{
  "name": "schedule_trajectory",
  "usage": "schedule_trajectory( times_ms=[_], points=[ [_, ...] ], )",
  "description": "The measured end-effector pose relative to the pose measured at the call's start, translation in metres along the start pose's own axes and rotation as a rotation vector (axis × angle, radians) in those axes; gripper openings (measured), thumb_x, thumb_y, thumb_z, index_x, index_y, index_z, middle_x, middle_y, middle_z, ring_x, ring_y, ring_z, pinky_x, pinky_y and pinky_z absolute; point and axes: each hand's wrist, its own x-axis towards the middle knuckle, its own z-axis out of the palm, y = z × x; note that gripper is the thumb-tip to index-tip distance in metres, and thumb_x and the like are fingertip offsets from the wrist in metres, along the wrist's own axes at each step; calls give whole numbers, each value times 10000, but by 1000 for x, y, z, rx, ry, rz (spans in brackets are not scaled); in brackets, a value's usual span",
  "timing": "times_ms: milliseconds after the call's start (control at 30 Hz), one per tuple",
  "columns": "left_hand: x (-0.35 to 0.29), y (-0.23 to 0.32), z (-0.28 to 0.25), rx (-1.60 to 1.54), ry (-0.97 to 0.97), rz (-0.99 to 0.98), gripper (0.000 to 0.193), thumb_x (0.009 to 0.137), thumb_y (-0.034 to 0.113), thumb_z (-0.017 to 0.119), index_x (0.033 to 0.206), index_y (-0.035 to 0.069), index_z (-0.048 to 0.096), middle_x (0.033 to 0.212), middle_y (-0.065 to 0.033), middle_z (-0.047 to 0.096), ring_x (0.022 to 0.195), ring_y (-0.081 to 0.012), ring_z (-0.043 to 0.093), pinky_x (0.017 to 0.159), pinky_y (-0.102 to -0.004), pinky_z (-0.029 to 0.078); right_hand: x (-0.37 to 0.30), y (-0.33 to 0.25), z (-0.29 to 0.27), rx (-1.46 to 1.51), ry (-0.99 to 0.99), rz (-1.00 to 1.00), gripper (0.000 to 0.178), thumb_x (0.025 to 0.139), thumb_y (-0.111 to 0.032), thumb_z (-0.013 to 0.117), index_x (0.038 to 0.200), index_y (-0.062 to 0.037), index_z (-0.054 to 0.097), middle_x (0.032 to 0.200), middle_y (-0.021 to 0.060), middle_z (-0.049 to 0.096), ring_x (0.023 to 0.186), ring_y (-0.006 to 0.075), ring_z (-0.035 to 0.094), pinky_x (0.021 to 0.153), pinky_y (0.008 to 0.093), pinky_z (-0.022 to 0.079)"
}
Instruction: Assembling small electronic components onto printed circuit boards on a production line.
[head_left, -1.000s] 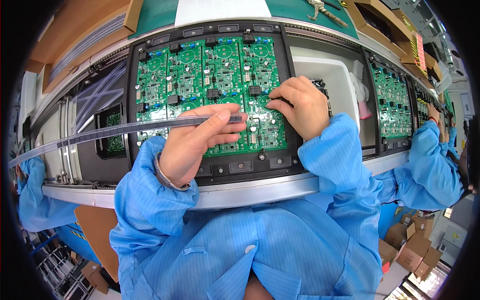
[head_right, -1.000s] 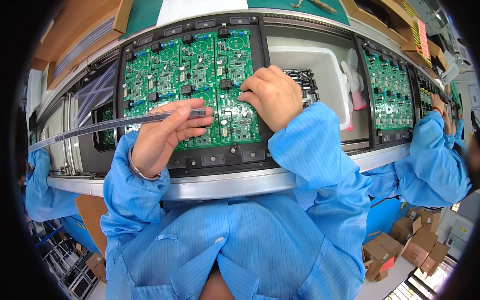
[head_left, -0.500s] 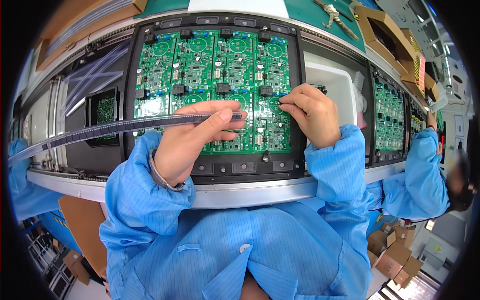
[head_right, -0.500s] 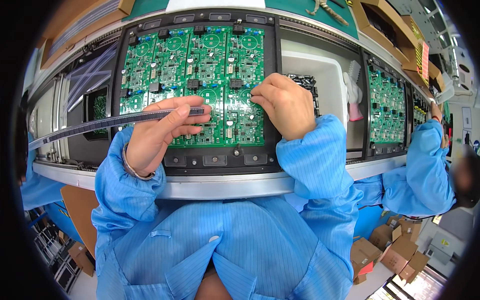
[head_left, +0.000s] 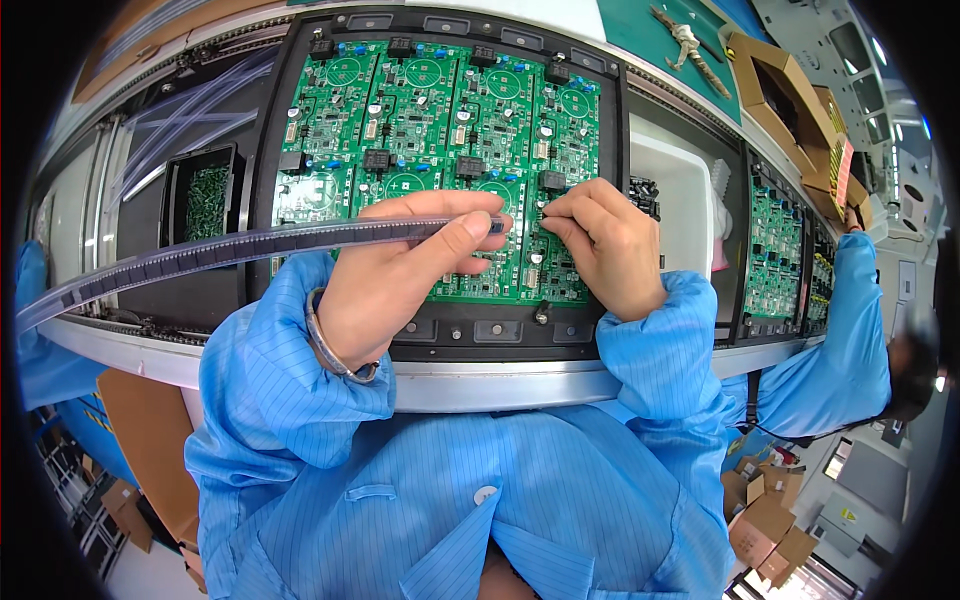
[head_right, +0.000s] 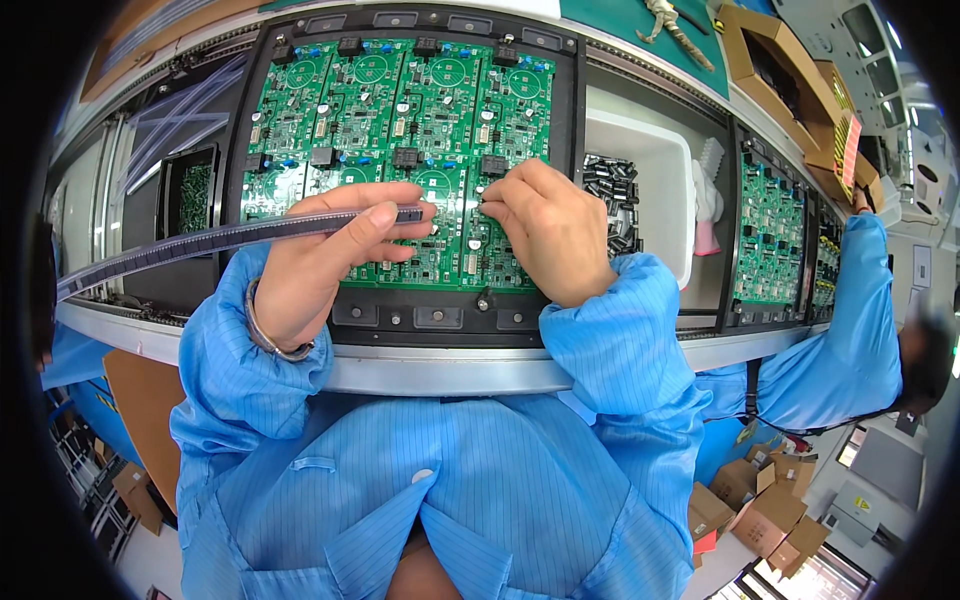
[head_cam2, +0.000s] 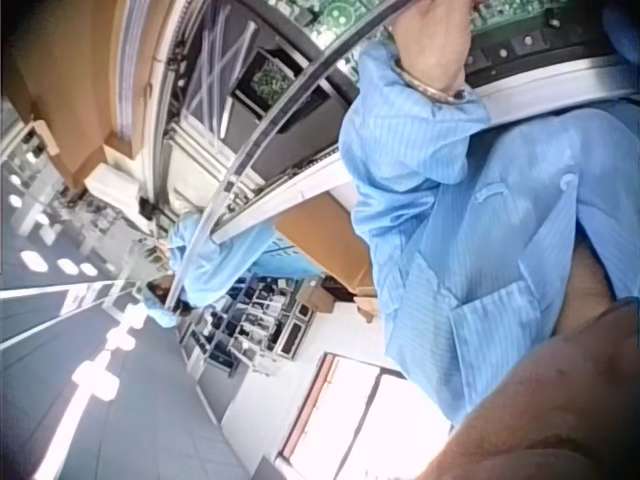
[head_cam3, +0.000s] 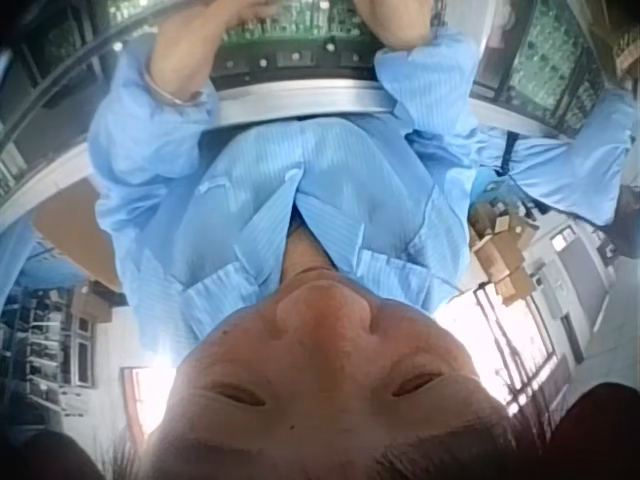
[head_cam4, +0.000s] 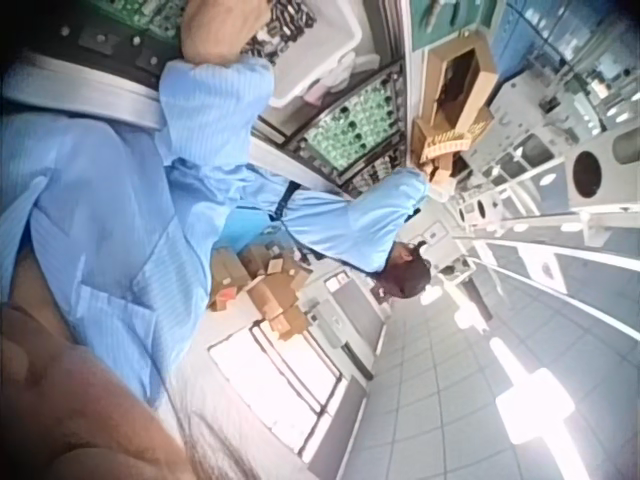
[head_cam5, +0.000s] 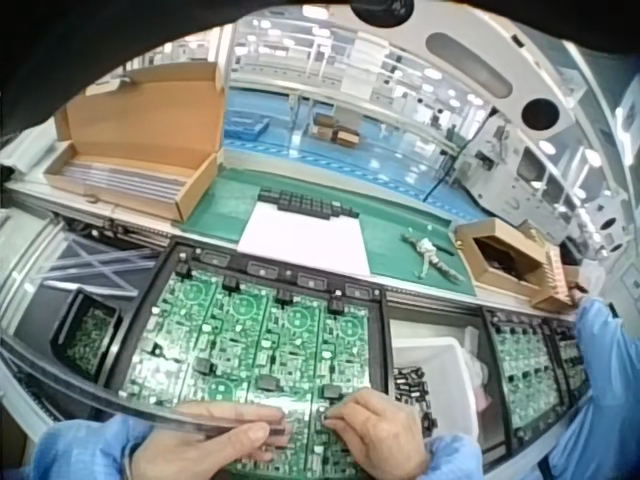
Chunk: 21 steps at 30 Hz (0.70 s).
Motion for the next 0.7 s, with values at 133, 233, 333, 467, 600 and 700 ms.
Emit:
schedule_trajectory(
  times_ms=[133,233,333,467,600,700],
  points=[
    [1,0,-2,2,0,1,287,870,129,610,1088,-57,590,975,-167,644,898,-198,626,749,-259,528,2,-3,2,-99,10,-41,98,709,-27,685,798,-52,652,793,4,581,592,163,546,532,255,427],
    [1,0,-4,-2,-5,0,287,870,130,609,1088,-56,591,977,-165,644,898,-197,626,750,-258,527,3,-7,2,-197,17,-80,102,704,-35,686,796,-61,647,792,-1,578,592,168,551,530,261,429],
    [1,-1,-6,44,-34,10,303,889,153,574,1111,-53,575,1026,-201,623,956,-251,618,789,-294,514,5,-13,1,-294,-4,-72,105,699,-41,680,791,-71,638,788,-6,573,594,173,558,526,270,432],
    [1,0,-7,49,-40,17,308,894,160,564,1119,-51,571,1038,-211,619,975,-269,617,801,-307,510,7,-20,0,-398,-24,-80,100,697,-41,670,782,-75,631,789,-7,571,595,174,561,523,274,434],
    [0,0,-6,40,-34,21,309,892,161,569,1119,-49,572,1033,-207,622,973,-269,618,799,-308,512,9,-23,-1,-483,-46,-97,96,695,-38,660,777,-75,628,792,-8,569,595,173,561,522,276,435],
    [0,0,-7,42,-32,14,313,888,161,578,1121,-47,573,1026,-202,627,972,-267,620,795,-310,514,9,-23,0,-524,-74,-110,105,691,-34,650,785,-76,631,794,-9,565,593,174,557,523,278,434]
  ],
)
